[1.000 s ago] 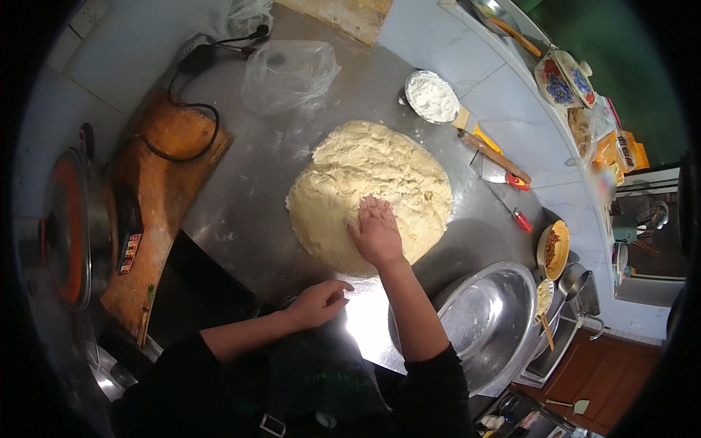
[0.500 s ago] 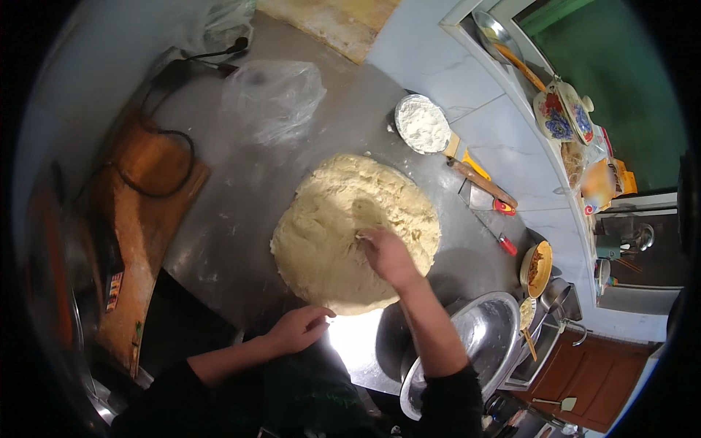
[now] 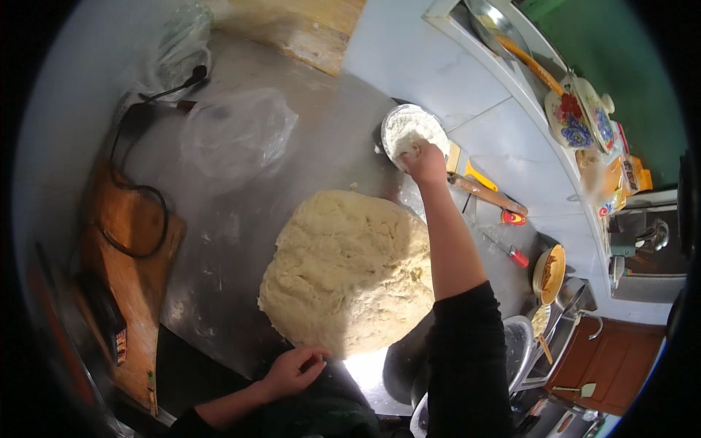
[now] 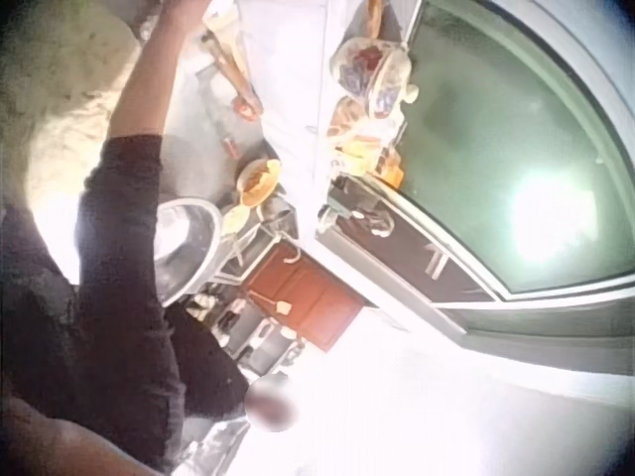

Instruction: The person scrapes residual flour from a metal mixing bowl, then kneads a large dough mass on a stainless steel countertop. They use a bench scraper to fold and cut the dough, repeatedly incorporating flour to prevent sticking. The dough is shaped into a cohesive mass by the end of the clip.

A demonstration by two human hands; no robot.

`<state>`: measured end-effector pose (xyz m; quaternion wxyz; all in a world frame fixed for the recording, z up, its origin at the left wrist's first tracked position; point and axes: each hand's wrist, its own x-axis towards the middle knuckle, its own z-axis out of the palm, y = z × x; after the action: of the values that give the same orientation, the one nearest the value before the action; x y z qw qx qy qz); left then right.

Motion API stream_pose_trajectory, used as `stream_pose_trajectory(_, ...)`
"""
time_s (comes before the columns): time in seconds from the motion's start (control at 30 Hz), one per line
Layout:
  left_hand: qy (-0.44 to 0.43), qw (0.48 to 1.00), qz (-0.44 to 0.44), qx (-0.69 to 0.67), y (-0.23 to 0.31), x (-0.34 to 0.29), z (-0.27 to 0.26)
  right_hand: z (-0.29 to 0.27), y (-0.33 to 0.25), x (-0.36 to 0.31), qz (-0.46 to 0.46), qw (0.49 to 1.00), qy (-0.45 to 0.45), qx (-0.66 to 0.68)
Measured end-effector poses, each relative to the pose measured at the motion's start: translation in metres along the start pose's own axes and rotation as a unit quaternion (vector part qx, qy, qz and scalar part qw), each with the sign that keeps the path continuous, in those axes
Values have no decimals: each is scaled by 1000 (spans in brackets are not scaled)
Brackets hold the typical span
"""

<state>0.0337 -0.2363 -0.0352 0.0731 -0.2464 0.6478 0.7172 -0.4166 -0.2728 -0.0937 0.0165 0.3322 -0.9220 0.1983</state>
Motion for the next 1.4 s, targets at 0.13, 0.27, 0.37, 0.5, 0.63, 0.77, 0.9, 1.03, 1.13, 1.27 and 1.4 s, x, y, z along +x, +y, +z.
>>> stream_pose_trajectory(0.13, -8, 1000, -13, 8, 3, 3, 2, -5, -2, 15, 113, 986, -13, 126)
stream_pose_trajectory(0.27, -68, 997, 7, 32, 13, 7, 22, -34, 21, 1, 287, 771, -68, 564)
stream_pose_trajectory(0.37, -156, 985, 15, 67, 21, 13, 45, -90, 12, -52, 296, 615, -81, 726)
stream_pose_trajectory(0.5, -284, 950, 4, 129, 23, 18, 95, -167, 18, -182, 283, 607, -95, 736)
stream_pose_trajectory(0.63, -316, 945, 30, 83, -4, 12, 156, -218, 17, -336, 388, 616, 69, 682)
stream_pose_trajectory(0.77, -216, 961, 4, -173, -39, 1, 227, -223, 81, -487, 407, 548, 266, 681)
stream_pose_trajectory(0.9, -55, 981, 186, 16, -32, 9, 256, -231, 85, -556, 467, 725, -4, 507)
stream_pose_trajectory(1.03, -71, 995, 68, -35, 45, 15, 257, -233, 136, -576, 397, 662, 287, 568)
stream_pose_trajectory(1.13, -78, 979, 184, -40, 60, 18, 265, -219, 161, -592, 380, 842, 49, 381)
stream_pose_trajectory(1.27, -105, 969, 224, -11, 84, 5, 266, -248, 179, -584, 375, 822, 209, 373)
stream_pose_trajectory(1.4, -149, 952, 266, 6, 85, 1, 268, -245, 200, -589, 385, 842, 220, 307)
